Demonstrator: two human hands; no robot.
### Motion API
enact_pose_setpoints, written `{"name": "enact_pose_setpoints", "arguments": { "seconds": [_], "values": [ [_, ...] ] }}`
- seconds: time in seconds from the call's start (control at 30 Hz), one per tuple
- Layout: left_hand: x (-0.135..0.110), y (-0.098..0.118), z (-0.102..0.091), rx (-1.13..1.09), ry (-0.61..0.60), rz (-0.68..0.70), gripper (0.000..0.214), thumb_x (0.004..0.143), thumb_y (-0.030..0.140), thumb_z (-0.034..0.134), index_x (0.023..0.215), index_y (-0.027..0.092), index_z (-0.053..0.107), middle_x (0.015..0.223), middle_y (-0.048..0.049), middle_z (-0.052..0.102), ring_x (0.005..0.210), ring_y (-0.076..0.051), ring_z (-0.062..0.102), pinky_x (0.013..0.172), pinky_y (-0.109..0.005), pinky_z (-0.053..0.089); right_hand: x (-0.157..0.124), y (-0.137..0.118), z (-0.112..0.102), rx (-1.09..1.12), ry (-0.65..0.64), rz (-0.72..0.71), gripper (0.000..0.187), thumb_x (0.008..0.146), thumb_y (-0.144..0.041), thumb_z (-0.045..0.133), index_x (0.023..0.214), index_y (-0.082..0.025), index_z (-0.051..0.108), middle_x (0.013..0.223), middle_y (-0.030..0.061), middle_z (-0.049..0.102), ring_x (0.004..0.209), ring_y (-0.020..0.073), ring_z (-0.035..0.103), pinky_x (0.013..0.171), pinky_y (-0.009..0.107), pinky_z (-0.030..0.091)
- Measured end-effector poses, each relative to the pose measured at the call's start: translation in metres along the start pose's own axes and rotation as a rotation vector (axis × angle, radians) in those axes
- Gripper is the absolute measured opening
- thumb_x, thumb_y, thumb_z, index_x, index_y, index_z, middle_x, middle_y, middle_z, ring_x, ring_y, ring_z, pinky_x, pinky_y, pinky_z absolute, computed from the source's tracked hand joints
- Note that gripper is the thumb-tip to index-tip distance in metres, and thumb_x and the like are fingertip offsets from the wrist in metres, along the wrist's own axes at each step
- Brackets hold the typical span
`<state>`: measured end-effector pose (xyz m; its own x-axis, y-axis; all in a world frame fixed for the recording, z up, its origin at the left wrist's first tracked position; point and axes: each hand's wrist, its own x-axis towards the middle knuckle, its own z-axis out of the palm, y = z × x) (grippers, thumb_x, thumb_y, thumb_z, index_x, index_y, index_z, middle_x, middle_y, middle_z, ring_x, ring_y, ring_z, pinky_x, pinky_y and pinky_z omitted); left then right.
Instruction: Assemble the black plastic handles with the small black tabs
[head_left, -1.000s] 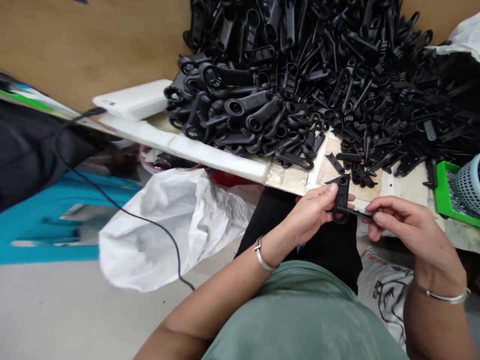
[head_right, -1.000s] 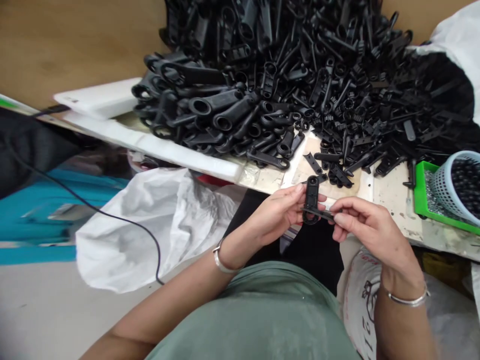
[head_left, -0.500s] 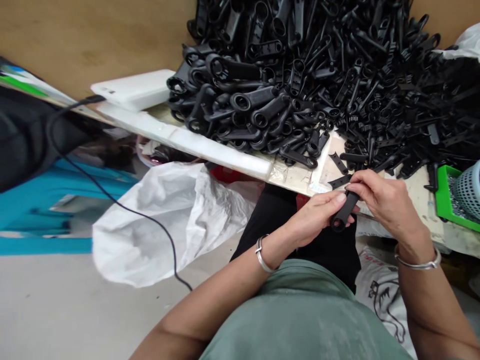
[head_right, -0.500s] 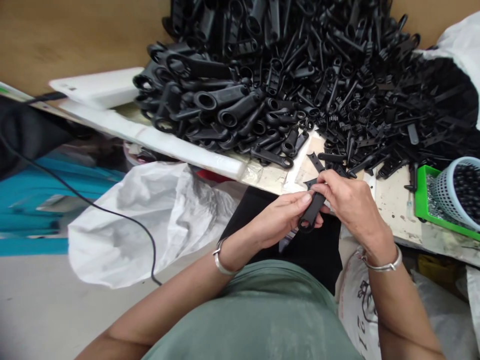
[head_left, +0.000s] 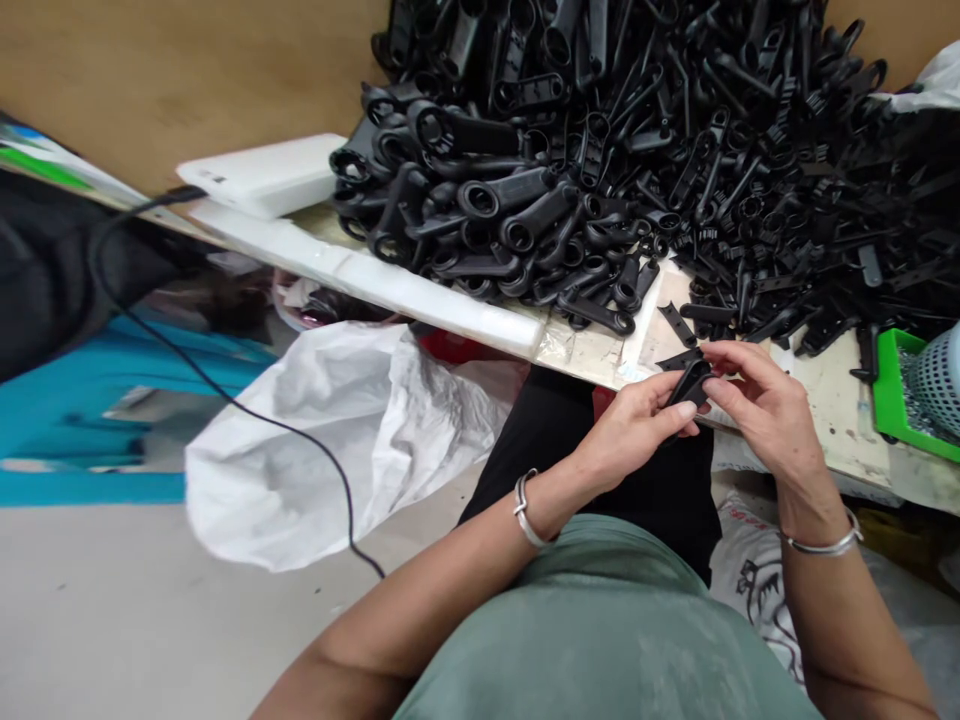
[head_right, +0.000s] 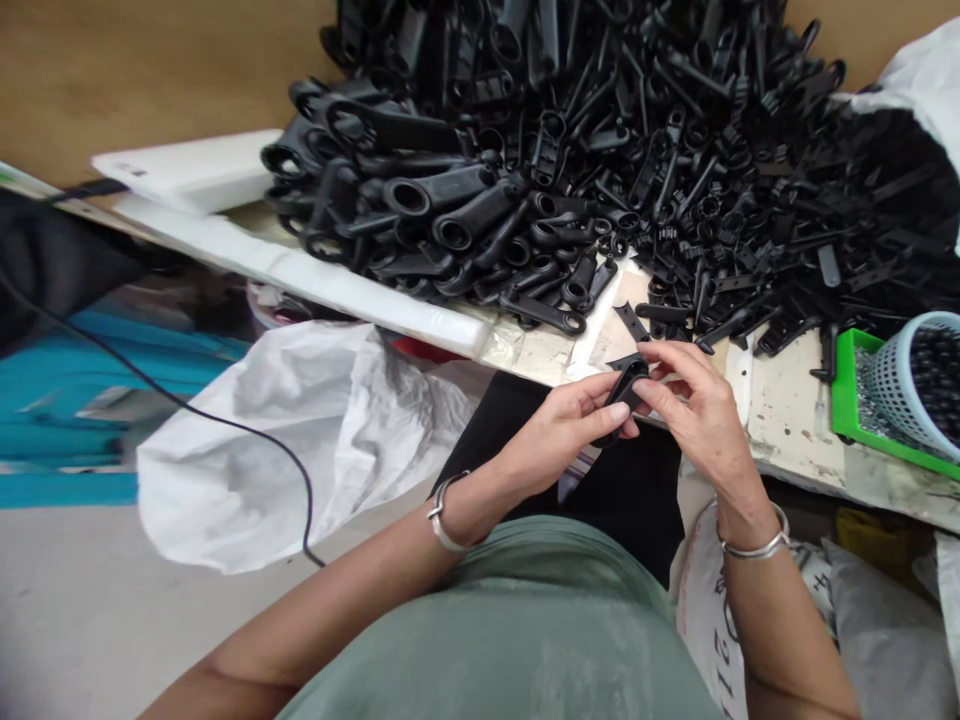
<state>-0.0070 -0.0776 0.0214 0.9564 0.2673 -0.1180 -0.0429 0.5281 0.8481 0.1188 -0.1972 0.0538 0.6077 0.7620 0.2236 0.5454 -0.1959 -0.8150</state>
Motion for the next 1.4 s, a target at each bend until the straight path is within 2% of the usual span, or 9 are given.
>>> {"name": "enact_pose_setpoints", "arguments": {
  "seconds": [0.13,0.27,0.4,0.63,0.83,0.9,1.1,1.23,1.4],
  "values": [
    [0.000,-0.002,0.001,0.041,-0.007,0.026,0.042,0.084,0.032,0.071,0.122,0.013,0.065,0.101,-0.0076,0.070,0.081,-0.013,0.062,0.080,-0.029,0.051,-0.002,0.001,0.006,0.111,0.007,0.155,0.027,0.087,-0.038,0.068,0.110,-0.026,0.074,0.111,0.0050,0.072,0.098,0.0225,0.068,0.075,0.034,0.062],
    [0.002,-0.006,0.002,0.066,-0.042,0.102,0.044,0.080,0.024,0.073,0.122,0.016,0.065,0.109,-0.0072,0.070,0.101,-0.018,0.064,0.092,-0.031,0.051,-0.004,-0.002,0.011,0.084,0.070,0.160,0.024,0.087,-0.040,0.068,0.105,-0.026,0.076,0.106,0.0045,0.075,0.100,0.0240,0.070,0.078,0.036,0.062],
    [0.001,-0.008,0.001,0.151,-0.015,0.114,0.034,0.085,0.024,0.065,0.118,0.014,0.065,0.100,-0.0064,0.070,0.084,-0.014,0.063,0.083,-0.029,0.053,-0.005,-0.004,0.013,0.066,0.077,0.146,0.022,0.087,-0.039,0.067,0.102,-0.026,0.077,0.104,0.0036,0.076,0.093,0.0226,0.072,0.076,0.035,0.063],
    [-0.003,-0.001,-0.001,0.362,-0.018,0.184,0.034,0.090,0.024,0.057,0.122,0.014,0.063,0.095,-0.0064,0.072,0.079,-0.016,0.068,0.081,-0.030,0.053,-0.005,-0.006,0.010,0.285,-0.091,0.230,0.029,0.080,-0.033,0.074,0.108,-0.027,0.076,0.091,0.0006,0.076,0.075,0.0181,0.071,0.066,0.029,0.061],
    [-0.004,0.007,-0.003,0.660,0.043,0.195,0.025,0.089,0.024,0.057,0.108,0.011,0.069,0.067,-0.0024,0.066,0.062,-0.015,0.063,0.063,-0.026,0.047,-0.008,0.000,0.017,0.354,-0.029,0.258,0.021,0.079,-0.030,0.077,0.099,-0.025,0.079,0.074,-0.0012,0.073,0.063,0.0153,0.066,0.062,0.027,0.058],
    [-0.002,0.008,-0.005,0.634,0.026,0.167,0.023,0.088,0.023,0.057,0.105,0.012,0.069,0.068,-0.0018,0.065,0.062,-0.015,0.062,0.061,-0.026,0.046,-0.007,0.002,0.020,0.392,-0.028,0.260,0.021,0.079,-0.029,0.078,0.100,-0.025,0.079,0.074,-0.0016,0.073,0.064,0.0146,0.066,0.063,0.027,0.058],
    [0.004,0.004,-0.012,0.341,-0.040,0.174,0.032,0.085,0.021,0.059,0.115,0.013,0.066,0.100,-0.0063,0.069,0.074,-0.012,0.061,0.071,-0.027,0.052,-0.003,0.001,0.023,0.470,-0.042,0.267,0.030,0.075,-0.028,0.079,0.105,-0.024,0.077,0.086,0.0008,0.075,0.075,0.0170,0.070,0.069,0.028,0.061],
    [0.002,0.001,-0.012,0.337,-0.047,0.176,0.030,0.086,0.023,0.061,0.114,0.014,0.064,0.091,-0.0039,0.066,0.076,-0.013,0.061,0.075,-0.028,0.052,-0.002,-0.004,0.022,0.467,-0.062,0.263,0.026,0.077,-0.026,0.078,0.103,-0.025,0.077,0.085,-0.0003,0.075,0.072,0.0155,0.070,0.063,0.025,0.059],
    [-0.002,0.005,-0.010,0.349,-0.098,0.160,0.021,0.090,0.028,0.059,0.102,0.013,0.065,0.086,-0.0036,0.064,0.078,-0.013,0.062,0.075,-0.027,0.049,-0.001,-0.004,0.012,0.401,-0.130,0.243,0.024,0.078,-0.026,0.078,0.102,-0.026,0.078,0.090,-0.0007,0.076,0.077,0.0147,0.069,0.068,0.024,0.058]
  ]
}}
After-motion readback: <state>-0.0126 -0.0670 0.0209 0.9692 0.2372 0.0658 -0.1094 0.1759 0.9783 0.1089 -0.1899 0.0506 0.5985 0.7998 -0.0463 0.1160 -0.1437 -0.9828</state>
